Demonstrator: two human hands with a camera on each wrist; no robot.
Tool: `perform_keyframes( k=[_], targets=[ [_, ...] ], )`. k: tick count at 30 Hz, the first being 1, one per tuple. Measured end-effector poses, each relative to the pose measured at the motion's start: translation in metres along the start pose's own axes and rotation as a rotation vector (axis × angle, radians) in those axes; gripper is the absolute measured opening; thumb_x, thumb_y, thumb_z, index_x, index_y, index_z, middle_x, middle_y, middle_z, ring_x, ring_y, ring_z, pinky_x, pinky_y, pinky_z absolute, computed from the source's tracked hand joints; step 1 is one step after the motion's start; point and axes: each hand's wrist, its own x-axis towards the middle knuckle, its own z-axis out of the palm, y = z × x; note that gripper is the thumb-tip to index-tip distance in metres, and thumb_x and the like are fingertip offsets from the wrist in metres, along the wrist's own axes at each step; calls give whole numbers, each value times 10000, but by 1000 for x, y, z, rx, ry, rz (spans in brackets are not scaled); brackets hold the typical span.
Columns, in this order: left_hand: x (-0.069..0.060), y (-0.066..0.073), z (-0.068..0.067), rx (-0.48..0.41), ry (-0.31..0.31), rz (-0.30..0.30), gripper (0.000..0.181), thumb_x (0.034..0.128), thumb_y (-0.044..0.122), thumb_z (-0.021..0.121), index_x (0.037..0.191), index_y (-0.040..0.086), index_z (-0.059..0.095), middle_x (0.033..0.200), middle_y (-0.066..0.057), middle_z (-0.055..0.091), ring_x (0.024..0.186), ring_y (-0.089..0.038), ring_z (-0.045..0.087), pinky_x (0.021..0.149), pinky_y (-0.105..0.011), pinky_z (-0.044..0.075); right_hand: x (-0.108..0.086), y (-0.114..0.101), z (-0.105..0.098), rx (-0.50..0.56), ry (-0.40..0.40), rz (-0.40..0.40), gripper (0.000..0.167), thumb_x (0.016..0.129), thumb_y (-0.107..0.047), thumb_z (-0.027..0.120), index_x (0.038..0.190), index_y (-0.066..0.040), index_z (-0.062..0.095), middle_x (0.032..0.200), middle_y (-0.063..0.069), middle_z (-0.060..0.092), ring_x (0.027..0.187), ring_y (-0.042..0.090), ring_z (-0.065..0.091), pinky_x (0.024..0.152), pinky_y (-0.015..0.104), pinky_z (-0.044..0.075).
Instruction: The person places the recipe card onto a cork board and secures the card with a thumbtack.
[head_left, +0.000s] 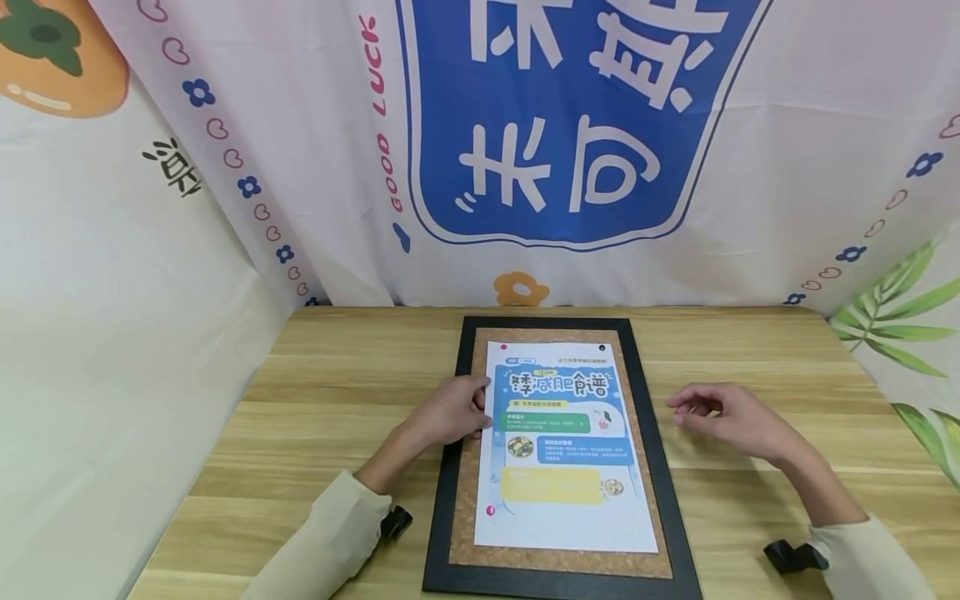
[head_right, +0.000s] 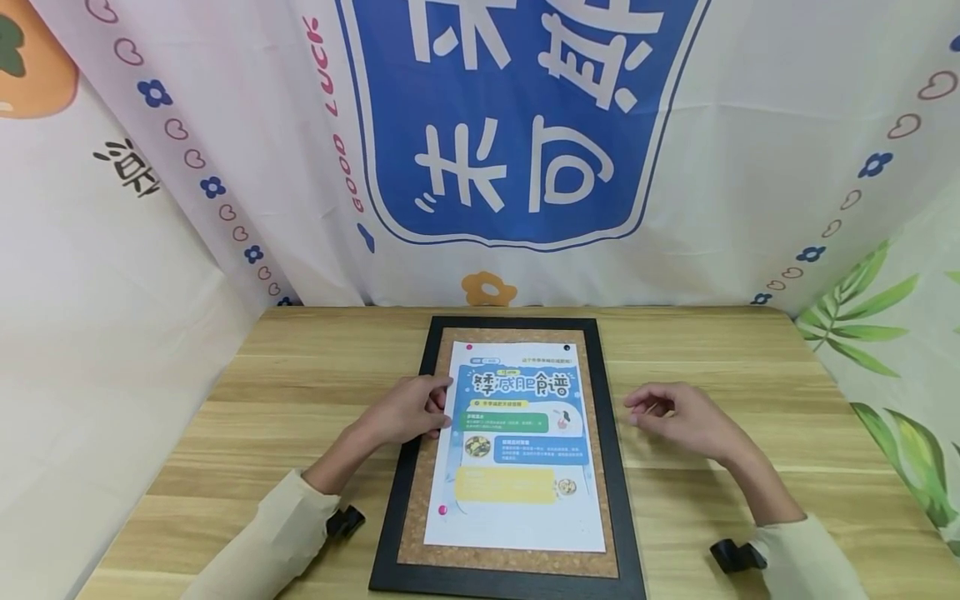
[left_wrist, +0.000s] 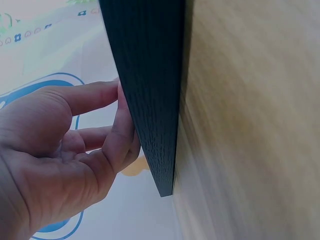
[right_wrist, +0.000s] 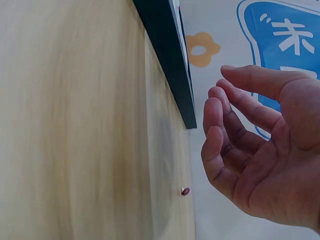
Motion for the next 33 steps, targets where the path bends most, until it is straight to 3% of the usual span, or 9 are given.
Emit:
perform_keyframes(
  k=[9, 27, 33],
  targets=[
    [0, 1, 0, -6, -2, -1, 194, 949, -86, 741, 1099, -41, 626, 910, -116, 593, 642, -151, 676, 547, -207, 533, -1, 15, -12, -8, 31, 10, 263, 1003, -138, 745, 1231, -10, 735, 1115, 83, 757, 918, 49, 648, 774, 214, 582],
    [0, 0, -1, 3, -10, 0, 153, 951, -75, 743, 1031, -45, 616, 884, -113, 589, 631, -150, 675, 537, -207, 519, 1, 44, -25, -20, 82, 79, 298, 1009, -126, 737, 1253, 44, 711, 1118, 130, 762, 890, 48, 642, 732, 214, 564],
    [0, 0, 0, -6, -5, -3, 185, 949, -82, 741, 1086, -44, 622, 901, -115, 588, 642, -149, 677, 550, -219, 547, 1, 55, -32, -43, 109, 120, 308, 1023, -155, 729, 1258, 42, 706, 1122, 138, 762, 878, 32, 626, 724, 210, 547]
  ],
)
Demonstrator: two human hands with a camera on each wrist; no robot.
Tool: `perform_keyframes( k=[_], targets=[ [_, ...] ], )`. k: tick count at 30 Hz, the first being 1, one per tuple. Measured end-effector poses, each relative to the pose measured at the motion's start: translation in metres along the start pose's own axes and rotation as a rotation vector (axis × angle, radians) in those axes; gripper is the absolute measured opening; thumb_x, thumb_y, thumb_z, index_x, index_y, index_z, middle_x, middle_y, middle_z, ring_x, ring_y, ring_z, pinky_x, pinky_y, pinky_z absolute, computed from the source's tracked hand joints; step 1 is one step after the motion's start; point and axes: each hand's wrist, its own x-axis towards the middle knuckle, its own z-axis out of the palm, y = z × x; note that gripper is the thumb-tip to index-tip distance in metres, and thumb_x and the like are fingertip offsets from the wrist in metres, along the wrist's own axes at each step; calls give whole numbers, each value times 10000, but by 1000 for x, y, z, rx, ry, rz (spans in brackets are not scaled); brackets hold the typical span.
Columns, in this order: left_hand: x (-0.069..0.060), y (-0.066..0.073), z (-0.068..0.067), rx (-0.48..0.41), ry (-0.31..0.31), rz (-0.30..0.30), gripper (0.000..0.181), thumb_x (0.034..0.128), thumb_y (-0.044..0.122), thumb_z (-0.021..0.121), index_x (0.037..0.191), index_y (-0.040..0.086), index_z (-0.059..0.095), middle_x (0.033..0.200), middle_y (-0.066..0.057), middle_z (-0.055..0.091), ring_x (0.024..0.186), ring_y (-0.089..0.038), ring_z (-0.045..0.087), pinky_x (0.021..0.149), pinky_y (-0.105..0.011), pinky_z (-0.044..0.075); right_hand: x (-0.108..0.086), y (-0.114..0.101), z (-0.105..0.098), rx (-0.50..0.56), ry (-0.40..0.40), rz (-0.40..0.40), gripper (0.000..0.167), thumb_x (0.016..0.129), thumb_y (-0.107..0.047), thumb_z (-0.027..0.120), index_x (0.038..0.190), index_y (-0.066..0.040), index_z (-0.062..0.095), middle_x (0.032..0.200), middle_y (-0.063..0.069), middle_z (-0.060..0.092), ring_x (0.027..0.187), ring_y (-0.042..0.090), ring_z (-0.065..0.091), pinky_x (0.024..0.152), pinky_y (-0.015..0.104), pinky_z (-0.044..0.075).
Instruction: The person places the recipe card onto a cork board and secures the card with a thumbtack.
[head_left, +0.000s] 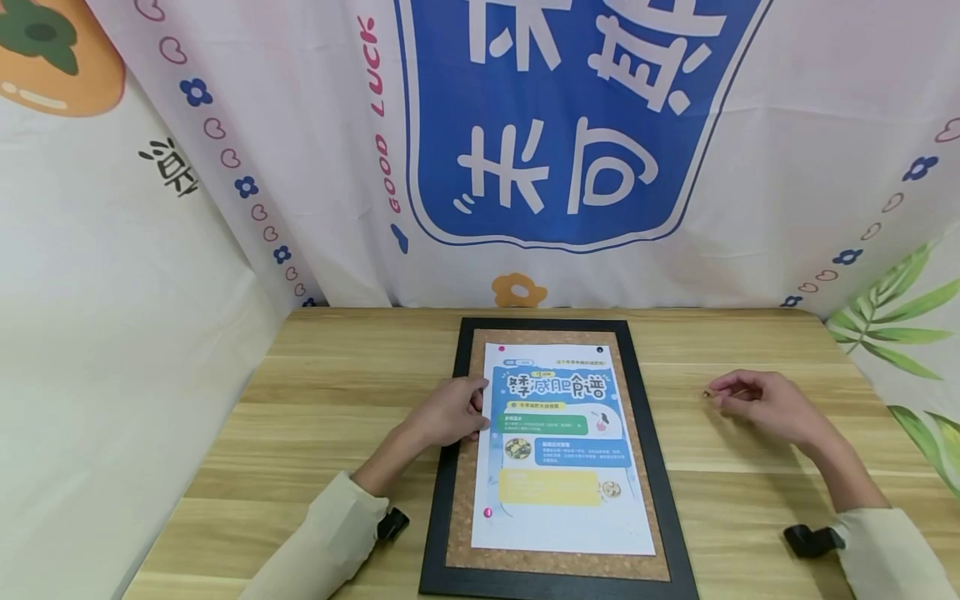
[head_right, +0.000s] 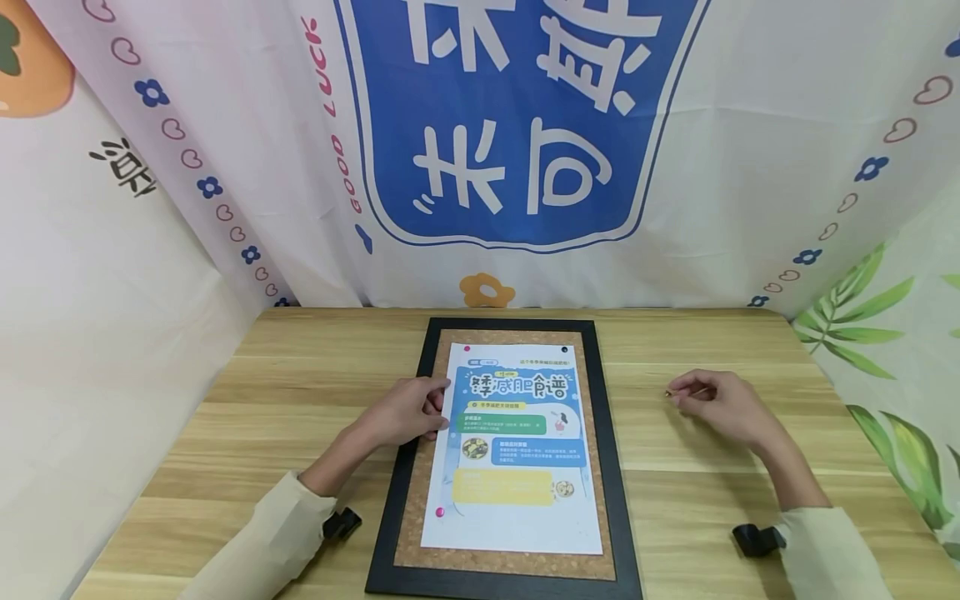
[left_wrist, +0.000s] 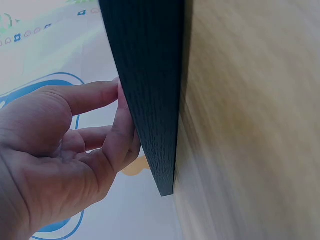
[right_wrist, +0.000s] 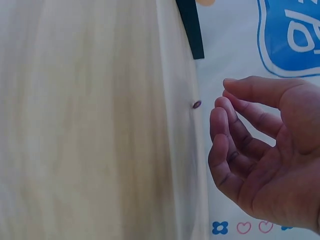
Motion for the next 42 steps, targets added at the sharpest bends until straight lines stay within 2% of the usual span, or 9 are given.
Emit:
perform_keyframes(
  k=[11, 17, 23, 30, 38, 42],
  targets=[
    [0, 0, 0, 2, 2, -1, 188, 950, -83, 740, 1093, -36, 627, 902, -117, 590, 647, -147, 676, 556, -221, 557, 13, 13, -5, -5, -18, 18, 347, 1055, -165, 693, 1313, 66, 677, 1190, 183, 750, 900, -3, 608, 733, 205, 548],
    [-1, 1, -3, 15, 3, -8, 168, 952, -75, 743, 1064, -34, 626, 898, -115, 589, 649, -148, 672, 554, -216, 553, 20, 14, -7, 8, -73, -6, 360, 1068, -189, 678, 1340, 47, 673, 1218, 180, 741, 905, 32, 601, 716, 243, 564],
    [0, 0, -1, 39, -10, 22, 154, 958, -68, 738, 1052, -24, 624, 883, -108, 595, 646, -153, 673, 547, -205, 531, 23, 18, -12, 31, -118, -5, 341, 1073, -187, 669, 1333, 33, 679, 1203, 161, 741, 891, 51, 605, 703, 259, 572],
    [0, -1, -1, 37, 2, 20, 153, 952, -77, 740, 1031, -27, 619, 883, -112, 587, 639, -150, 667, 547, -210, 536, 30, 19, -13, -26, -124, -42, 287, 1073, -210, 674, 1284, -22, 723, 1166, 120, 741, 892, 36, 591, 725, 240, 538],
    [0, -1, 0, 51, 1, 31, 149, 948, -74, 746, 998, -26, 613, 866, -107, 589, 626, -148, 662, 539, -205, 528, 36, 17, -10, -88, -119, -96, 209, 1025, -125, 723, 1208, -30, 757, 1101, 66, 767, 893, -12, 599, 765, 203, 518],
    [0, -1, -1, 42, -1, 28, 147, 949, -76, 744, 994, -31, 611, 863, -109, 588, 624, -148, 657, 536, -204, 523, 38, 17, -11, -84, -127, -103, 204, 1012, -97, 729, 1201, -25, 757, 1086, 67, 768, 876, -5, 602, 754, 210, 526]
  ],
)
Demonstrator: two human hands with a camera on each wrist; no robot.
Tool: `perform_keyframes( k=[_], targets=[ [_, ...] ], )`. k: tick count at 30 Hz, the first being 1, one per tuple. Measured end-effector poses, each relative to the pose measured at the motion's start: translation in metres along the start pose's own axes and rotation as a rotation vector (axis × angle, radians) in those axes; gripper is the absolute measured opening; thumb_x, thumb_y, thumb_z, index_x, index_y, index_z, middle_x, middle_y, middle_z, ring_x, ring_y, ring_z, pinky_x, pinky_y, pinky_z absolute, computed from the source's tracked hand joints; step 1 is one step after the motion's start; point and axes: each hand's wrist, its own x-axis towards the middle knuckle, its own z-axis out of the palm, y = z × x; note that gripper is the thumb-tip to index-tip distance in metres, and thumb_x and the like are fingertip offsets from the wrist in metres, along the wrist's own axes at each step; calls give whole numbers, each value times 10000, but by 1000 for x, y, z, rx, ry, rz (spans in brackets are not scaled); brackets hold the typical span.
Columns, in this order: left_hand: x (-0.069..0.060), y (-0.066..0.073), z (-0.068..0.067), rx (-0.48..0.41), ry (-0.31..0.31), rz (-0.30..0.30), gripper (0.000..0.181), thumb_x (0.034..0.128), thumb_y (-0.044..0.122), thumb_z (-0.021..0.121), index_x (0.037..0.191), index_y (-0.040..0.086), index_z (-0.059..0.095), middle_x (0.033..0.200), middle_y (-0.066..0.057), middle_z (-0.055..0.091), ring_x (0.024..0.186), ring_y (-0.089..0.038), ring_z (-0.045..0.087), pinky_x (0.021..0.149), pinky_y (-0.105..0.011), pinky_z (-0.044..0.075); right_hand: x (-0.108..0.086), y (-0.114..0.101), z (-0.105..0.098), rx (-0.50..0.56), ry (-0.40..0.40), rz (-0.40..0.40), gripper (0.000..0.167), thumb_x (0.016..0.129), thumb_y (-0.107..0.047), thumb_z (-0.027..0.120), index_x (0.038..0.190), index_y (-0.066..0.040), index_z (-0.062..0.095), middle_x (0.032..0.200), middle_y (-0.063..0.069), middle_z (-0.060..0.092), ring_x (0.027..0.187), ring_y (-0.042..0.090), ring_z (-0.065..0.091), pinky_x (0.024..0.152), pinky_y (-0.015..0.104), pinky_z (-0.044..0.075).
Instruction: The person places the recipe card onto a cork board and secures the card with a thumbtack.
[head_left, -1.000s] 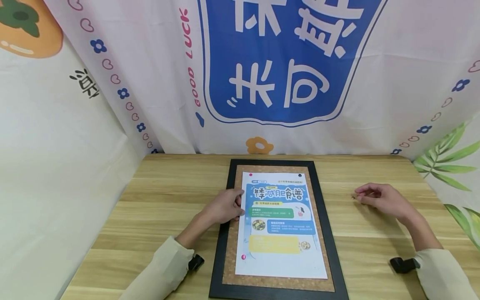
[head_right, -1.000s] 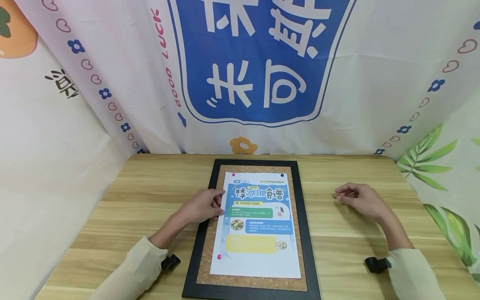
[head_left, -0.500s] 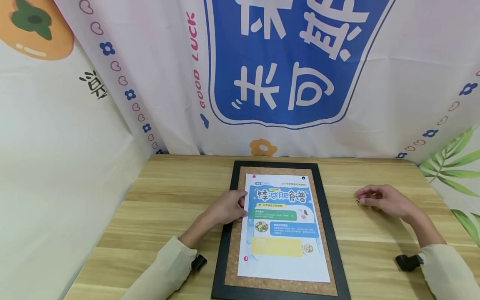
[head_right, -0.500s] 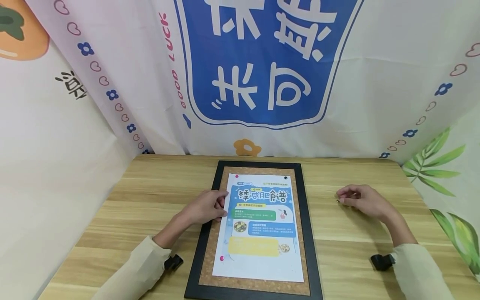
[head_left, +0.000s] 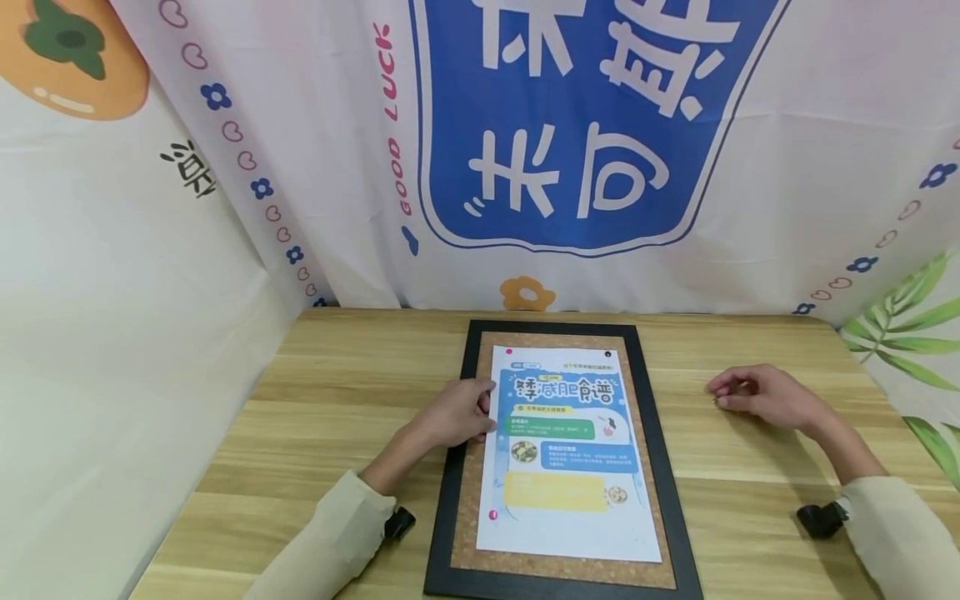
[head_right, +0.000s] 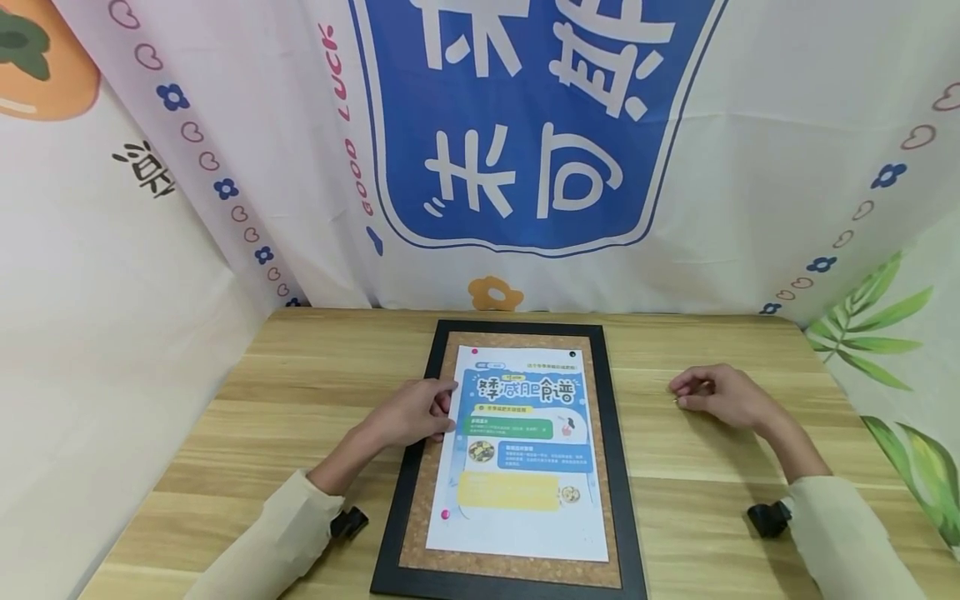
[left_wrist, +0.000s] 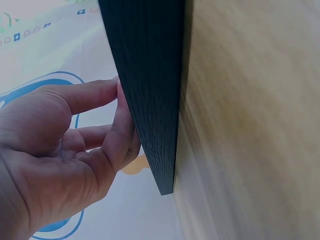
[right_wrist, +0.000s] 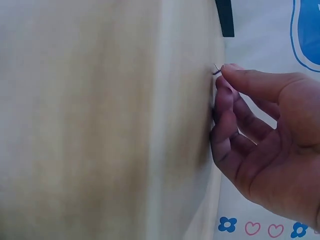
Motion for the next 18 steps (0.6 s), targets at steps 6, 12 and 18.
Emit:
perform_keyframes(
  k=[6, 12, 18],
  targets=[
    [1, 0, 1, 6, -1, 5, 148, 948, -75, 744, 1009, -27, 618, 871, -110, 594, 629, -148, 665, 538, -206, 528, 1, 2, 0, 8, -7, 5, 222, 996, -71, 735, 1208, -7, 751, 1084, 79, 765, 870, -5, 604, 756, 205, 532],
    [1, 0, 1, 4, -2, 2, 144, 951, -74, 741, 1023, -27, 625, 870, -108, 593, 627, -148, 660, 536, -207, 524, 1, -6, 3, -11, -5, 11, 205, 972, -70, 754, 1172, -30, 766, 1047, 47, 763, 846, 23, 604, 737, 211, 525],
    [0, 1, -1, 4, 0, 3, 147, 954, -70, 741, 1044, -29, 632, 875, -112, 597, 631, -148, 659, 541, -208, 530, 1, -14, 6, -49, 11, 4, 155, 967, -51, 749, 1117, -52, 787, 999, 20, 764, 814, 44, 581, 701, 218, 507]
  ],
)
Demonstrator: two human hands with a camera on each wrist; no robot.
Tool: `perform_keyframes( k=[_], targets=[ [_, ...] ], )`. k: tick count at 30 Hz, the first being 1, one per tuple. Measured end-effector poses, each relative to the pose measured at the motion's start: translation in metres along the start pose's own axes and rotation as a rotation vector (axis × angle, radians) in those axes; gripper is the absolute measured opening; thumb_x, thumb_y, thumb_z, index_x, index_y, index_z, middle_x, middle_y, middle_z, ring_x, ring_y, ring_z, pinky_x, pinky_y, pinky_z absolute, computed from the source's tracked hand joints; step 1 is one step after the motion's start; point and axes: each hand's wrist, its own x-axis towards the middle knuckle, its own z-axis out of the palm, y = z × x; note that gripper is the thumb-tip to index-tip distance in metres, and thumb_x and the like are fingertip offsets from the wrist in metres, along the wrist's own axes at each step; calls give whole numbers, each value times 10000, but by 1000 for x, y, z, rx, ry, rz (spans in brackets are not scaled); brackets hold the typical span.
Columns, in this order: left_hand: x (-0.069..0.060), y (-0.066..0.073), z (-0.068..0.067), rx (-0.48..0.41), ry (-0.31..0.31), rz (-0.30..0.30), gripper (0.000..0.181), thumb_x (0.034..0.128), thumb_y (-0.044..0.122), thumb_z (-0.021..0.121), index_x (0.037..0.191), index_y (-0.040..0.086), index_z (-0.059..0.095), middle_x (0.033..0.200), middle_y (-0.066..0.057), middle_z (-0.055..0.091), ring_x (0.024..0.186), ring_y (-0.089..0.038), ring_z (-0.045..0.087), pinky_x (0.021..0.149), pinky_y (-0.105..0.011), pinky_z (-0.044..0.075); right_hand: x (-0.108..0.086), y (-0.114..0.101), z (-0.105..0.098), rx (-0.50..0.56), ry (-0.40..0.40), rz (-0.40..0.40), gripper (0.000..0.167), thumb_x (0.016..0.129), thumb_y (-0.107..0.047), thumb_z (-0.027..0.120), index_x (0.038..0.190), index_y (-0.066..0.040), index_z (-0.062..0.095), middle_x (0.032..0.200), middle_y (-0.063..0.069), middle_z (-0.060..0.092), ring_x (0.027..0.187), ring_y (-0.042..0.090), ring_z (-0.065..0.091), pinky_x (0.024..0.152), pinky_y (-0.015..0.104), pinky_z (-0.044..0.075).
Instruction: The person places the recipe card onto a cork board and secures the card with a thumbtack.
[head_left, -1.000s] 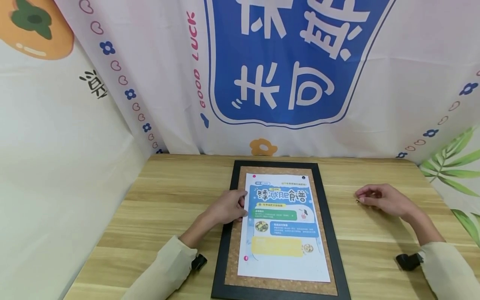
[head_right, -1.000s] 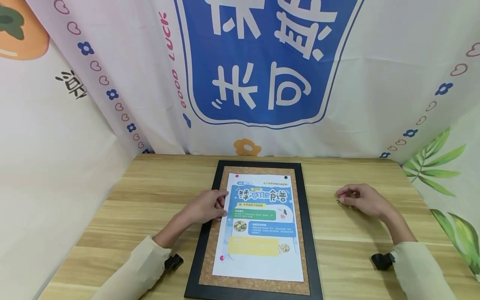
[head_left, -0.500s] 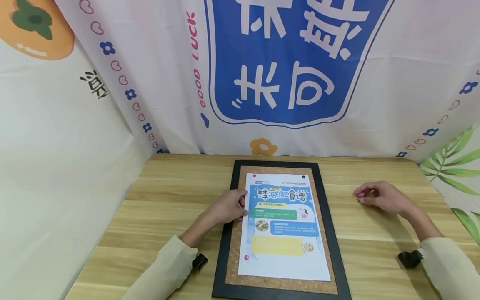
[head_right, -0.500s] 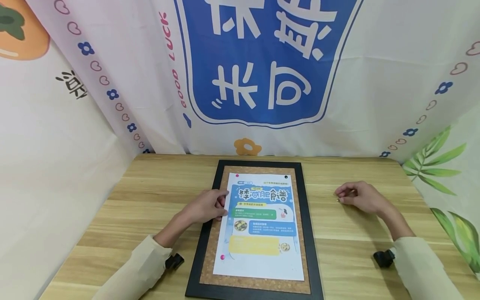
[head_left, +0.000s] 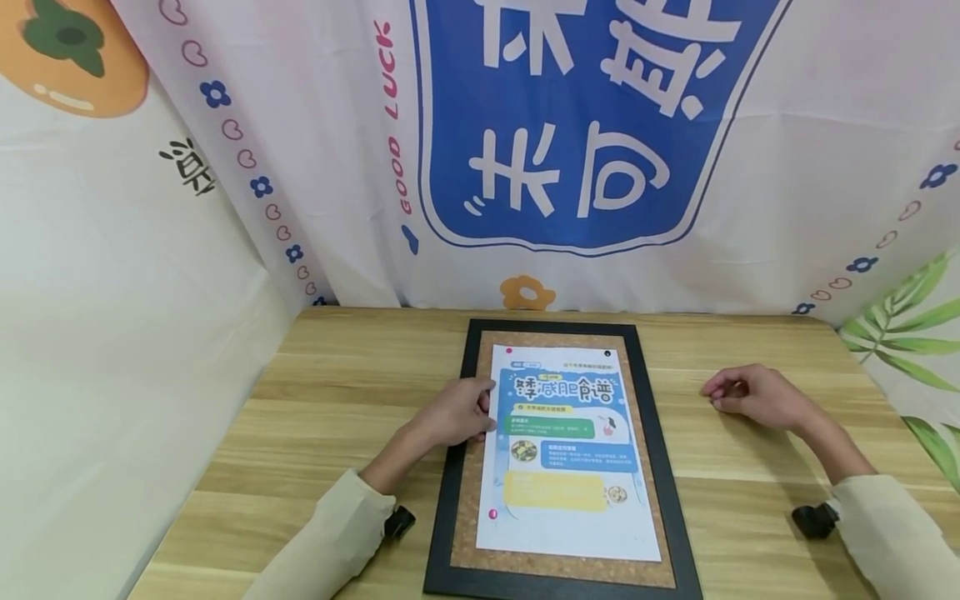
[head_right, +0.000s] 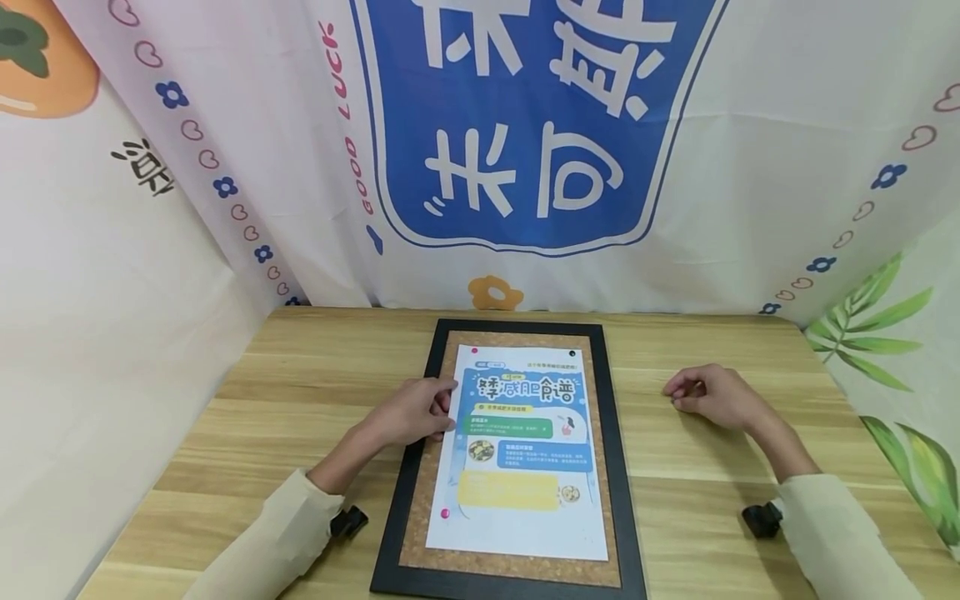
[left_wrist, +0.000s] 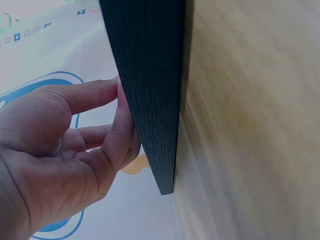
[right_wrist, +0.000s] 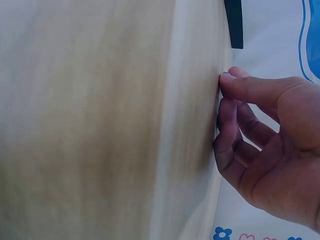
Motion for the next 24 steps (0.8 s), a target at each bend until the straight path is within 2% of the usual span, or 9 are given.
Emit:
perform_keyframes(
  k=[6, 14, 20, 24],
  targets=[
    [0, 1, 0, -3, 4, -6, 149, 951, -69, 747, 1035, -34, 629, 878, -116, 595, 638, -153, 663, 550, -212, 539, -3, -2, 4, -13, 13, 0, 123, 980, -58, 745, 1090, -78, 796, 998, 12, 775, 808, 40, 581, 696, 221, 501],
    [0, -1, 1, -4, 0, -13, 173, 953, -66, 749, 1082, -27, 641, 891, -112, 600, 652, -154, 669, 558, -208, 544, -13, -11, 9, 33, -8, 25, 146, 997, -83, 734, 1134, -64, 782, 1006, 12, 757, 825, 51, 579, 712, 219, 503],
    [0, -1, 0, 11, 2, -19, 245, 959, -40, 758, 1176, -28, 644, 902, -98, 605, 661, -148, 669, 566, -198, 536, -23, -18, 15, 75, -6, 22, 155, 1010, -92, 727, 1154, -60, 773, 1034, 25, 752, 865, 45, 602, 738, 209, 526],
    [1, -1, 1, 5, 1, -22, 221, 958, -44, 757, 1147, -24, 644, 903, -105, 605, 664, -155, 672, 566, -201, 540, -29, -25, 18, 96, -15, 2, 162, 1001, -93, 733, 1154, -60, 773, 1039, 25, 753, 875, 39, 613, 744, 210, 541]
  ],
)
